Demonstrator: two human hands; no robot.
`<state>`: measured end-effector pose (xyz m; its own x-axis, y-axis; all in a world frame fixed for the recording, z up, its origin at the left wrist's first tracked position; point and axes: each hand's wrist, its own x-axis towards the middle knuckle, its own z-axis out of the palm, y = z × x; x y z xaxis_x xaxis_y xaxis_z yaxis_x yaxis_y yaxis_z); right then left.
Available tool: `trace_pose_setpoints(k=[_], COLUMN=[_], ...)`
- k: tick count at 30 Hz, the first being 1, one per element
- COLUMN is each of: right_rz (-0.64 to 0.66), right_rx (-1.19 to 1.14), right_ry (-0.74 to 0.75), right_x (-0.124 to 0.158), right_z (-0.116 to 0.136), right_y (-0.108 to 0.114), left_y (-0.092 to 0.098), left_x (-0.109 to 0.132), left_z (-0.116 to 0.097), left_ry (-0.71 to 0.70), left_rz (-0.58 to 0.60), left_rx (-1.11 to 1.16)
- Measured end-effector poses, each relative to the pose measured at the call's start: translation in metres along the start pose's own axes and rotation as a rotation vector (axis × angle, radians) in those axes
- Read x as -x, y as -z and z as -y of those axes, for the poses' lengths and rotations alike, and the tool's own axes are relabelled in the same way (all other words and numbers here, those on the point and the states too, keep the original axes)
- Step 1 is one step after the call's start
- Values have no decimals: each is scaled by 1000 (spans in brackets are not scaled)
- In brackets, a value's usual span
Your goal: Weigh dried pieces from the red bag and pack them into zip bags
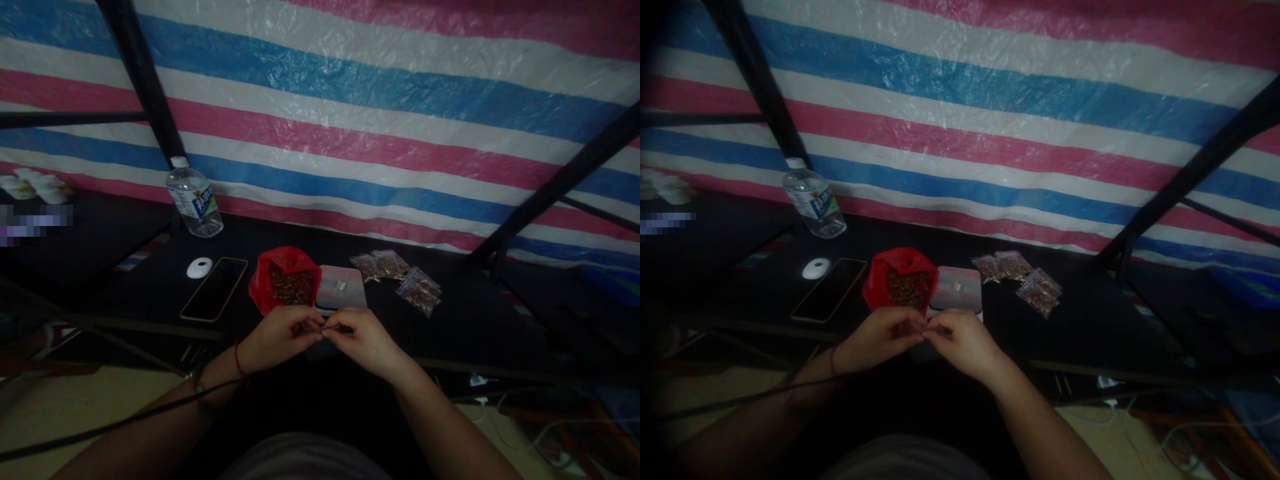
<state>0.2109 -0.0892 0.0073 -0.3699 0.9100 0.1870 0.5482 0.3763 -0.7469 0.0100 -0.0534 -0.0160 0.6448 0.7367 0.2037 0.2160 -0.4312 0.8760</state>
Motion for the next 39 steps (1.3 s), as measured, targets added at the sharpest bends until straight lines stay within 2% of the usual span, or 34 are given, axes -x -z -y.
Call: trace_pose_setpoints(k=[7, 10, 13, 15, 17, 19, 21, 22, 26, 28, 31, 33, 36, 39], right_rz=[-97, -97, -124, -222, -373, -456, -480, -455, -214, -298, -383, -395, -395, -374], right_rx=[13, 37, 70, 96, 107, 72, 49, 45, 106, 323, 631, 740, 765, 698], right_ry=[22, 42, 41, 9, -63, -146, -227, -269, -413, -490, -598, -697, -826, -828], right_x=[0, 0, 3, 7, 12, 18, 21, 22, 21, 21, 24, 28, 34, 37], right_z=[4, 4, 1, -7, -21, -44, -73, -89, -152, -173, -189, -193, -198, -203], right_y=[-4, 1, 20, 43, 68, 91, 106, 110, 107, 105, 109, 114, 121, 126], left_y=[6, 6, 8, 10, 13, 16, 19, 20, 23, 23, 24, 25, 25, 26], left_x=[-2, -1, 0, 0, -1, -3, -4, -5, -8, -9, -10, -10, -11, -13], left_z=[-1, -3, -4, -3, 0, 3, 5, 7, 12, 14, 19, 24, 32, 39], left_ry=[-49, -38, -25, 3, 39, 62, 83, 92, 121, 134, 149, 161, 169, 159], left_rz=[-82, -116, -167, -222, -283, -341, -383, -396, -408, -424, -439, -438, -444, -435], left_rx=[-78, -118, -144, -140, -121, -97, -77, -71, -79, -94, -121, -144, -171, -191])
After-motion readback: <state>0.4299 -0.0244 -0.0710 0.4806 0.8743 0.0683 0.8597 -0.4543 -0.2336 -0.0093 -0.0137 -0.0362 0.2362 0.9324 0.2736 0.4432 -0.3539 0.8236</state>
